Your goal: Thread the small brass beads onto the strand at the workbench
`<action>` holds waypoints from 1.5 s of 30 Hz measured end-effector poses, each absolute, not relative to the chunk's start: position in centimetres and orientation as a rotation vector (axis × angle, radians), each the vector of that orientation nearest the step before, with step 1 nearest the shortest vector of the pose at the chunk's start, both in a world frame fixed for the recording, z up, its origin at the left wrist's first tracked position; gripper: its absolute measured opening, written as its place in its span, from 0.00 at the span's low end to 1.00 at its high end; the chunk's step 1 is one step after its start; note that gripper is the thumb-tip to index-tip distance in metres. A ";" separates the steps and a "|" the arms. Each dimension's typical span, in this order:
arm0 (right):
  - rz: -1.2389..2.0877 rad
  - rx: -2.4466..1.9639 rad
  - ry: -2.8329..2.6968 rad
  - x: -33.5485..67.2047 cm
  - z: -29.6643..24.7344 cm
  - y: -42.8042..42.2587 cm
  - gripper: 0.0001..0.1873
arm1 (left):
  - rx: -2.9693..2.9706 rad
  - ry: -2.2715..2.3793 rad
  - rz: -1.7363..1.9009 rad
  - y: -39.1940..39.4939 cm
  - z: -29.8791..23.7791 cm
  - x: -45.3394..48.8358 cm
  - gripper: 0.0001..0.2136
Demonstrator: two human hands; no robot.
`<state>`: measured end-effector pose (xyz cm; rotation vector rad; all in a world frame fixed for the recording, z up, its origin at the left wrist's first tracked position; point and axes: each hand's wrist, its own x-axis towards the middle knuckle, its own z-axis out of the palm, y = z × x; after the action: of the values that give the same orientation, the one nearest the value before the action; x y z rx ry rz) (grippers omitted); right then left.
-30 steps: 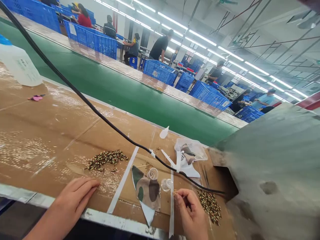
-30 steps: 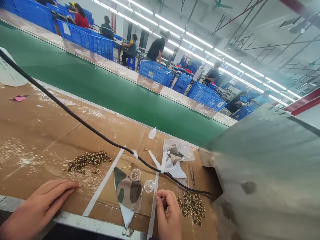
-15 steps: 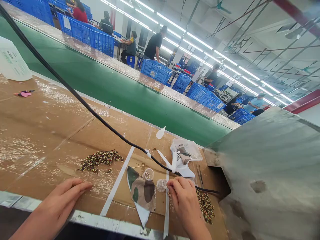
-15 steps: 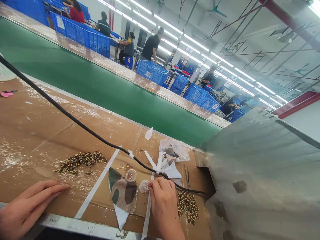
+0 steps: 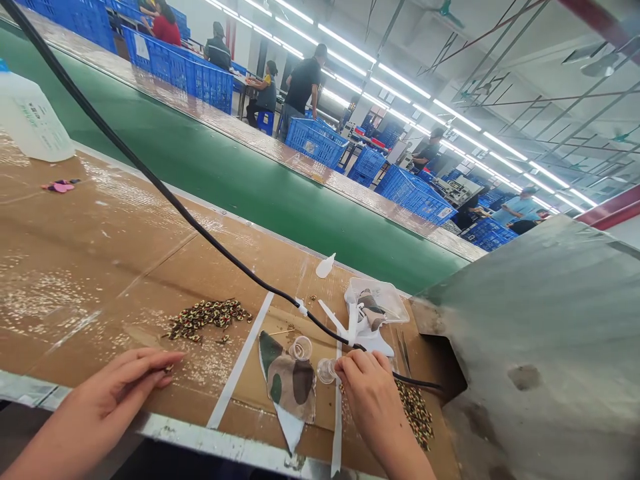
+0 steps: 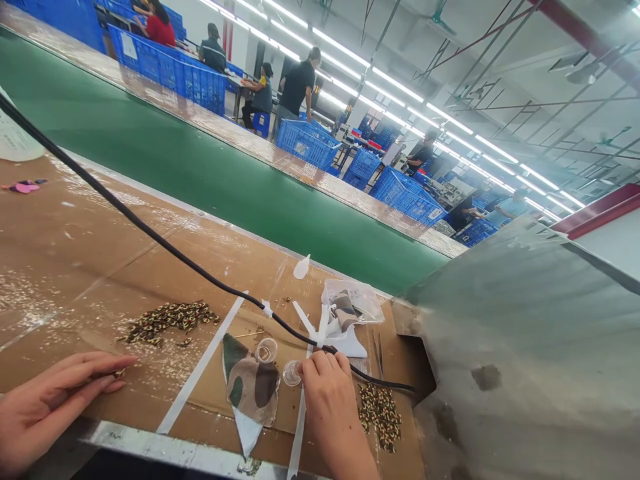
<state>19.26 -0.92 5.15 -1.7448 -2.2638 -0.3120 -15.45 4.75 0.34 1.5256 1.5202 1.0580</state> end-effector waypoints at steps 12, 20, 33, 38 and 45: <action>-0.331 -1.692 -2.277 19.4 5.0 -0.9 0.21 | 0.945 1.121 0.854 4.1 3.4 -11.2 0.14; -0.284 -1.636 -2.343 20.3 4.3 -1.0 0.18 | 0.695 1.010 0.821 3.1 4.3 -8.2 0.12; -0.251 -1.660 -2.342 20.6 4.1 -1.1 0.13 | 0.478 0.862 0.807 2.2 3.6 -6.5 0.09; -0.307 -1.618 -2.254 20.1 5.1 -1.1 0.14 | 0.531 0.863 0.794 1.9 3.5 -5.9 0.08; -0.113 -1.641 -2.089 19.3 6.1 -2.7 0.07 | 0.563 0.876 0.755 1.8 3.4 -5.2 0.09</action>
<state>19.34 -2.69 6.10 -1.6411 -2.0888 -0.1127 -5.19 1.76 3.43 0.5628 0.8756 0.7549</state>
